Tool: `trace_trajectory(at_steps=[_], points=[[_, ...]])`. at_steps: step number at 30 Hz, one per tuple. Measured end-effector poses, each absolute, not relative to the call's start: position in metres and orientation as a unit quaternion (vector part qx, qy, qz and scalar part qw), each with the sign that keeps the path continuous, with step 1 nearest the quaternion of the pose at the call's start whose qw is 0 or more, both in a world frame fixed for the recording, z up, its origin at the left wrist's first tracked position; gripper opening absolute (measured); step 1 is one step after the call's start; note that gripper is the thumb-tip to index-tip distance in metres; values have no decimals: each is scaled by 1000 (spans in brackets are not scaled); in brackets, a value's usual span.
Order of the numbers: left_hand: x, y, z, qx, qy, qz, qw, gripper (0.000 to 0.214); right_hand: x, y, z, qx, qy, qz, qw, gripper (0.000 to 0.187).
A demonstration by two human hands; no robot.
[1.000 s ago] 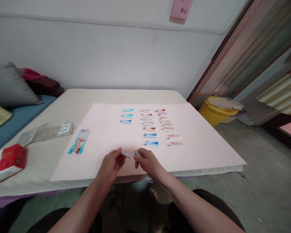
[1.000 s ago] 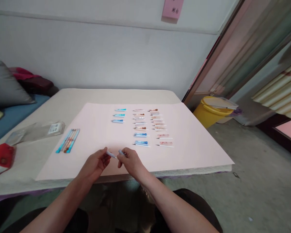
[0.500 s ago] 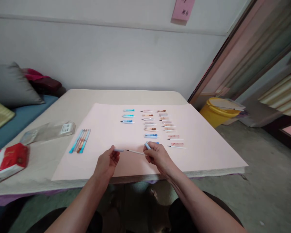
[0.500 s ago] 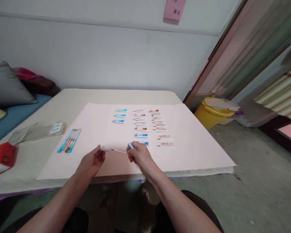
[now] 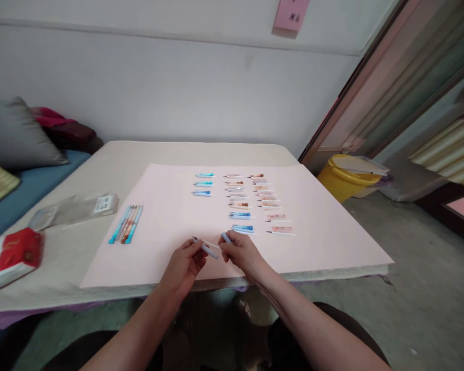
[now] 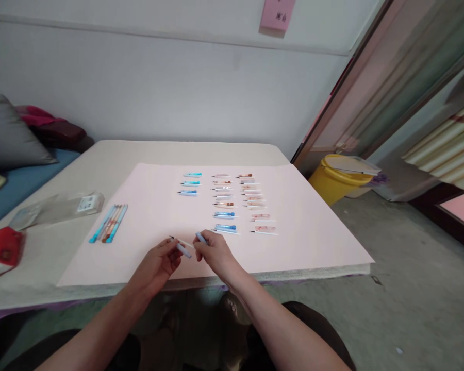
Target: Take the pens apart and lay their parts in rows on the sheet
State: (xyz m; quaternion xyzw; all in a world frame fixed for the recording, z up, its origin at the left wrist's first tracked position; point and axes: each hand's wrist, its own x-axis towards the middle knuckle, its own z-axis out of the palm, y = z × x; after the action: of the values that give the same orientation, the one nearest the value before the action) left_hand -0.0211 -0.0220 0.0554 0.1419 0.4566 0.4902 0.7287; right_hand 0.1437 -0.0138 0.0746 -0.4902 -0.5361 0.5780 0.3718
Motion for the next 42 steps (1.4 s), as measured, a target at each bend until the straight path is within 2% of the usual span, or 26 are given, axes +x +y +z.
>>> trace_trajectory(at_steps=[11,16,21,29,33,42], points=[[-22,-20,54,138,474,513,702,13,137,-19,66,-494,-556,584,326,10],[-19,-23,52,150,483,492,708,15,140,-12,52,-541,-537,572,303,24],[-9,-32,45,205,482,434,733,15,133,-12,42,-531,-509,609,297,21],[-6,-32,33,200,505,431,721,18,129,-15,42,-516,-553,605,250,17],[-7,-31,29,193,509,438,715,20,129,-14,41,-508,-635,544,206,17],[-4,-31,23,196,494,469,705,21,122,-19,37,-528,-728,397,184,23]])
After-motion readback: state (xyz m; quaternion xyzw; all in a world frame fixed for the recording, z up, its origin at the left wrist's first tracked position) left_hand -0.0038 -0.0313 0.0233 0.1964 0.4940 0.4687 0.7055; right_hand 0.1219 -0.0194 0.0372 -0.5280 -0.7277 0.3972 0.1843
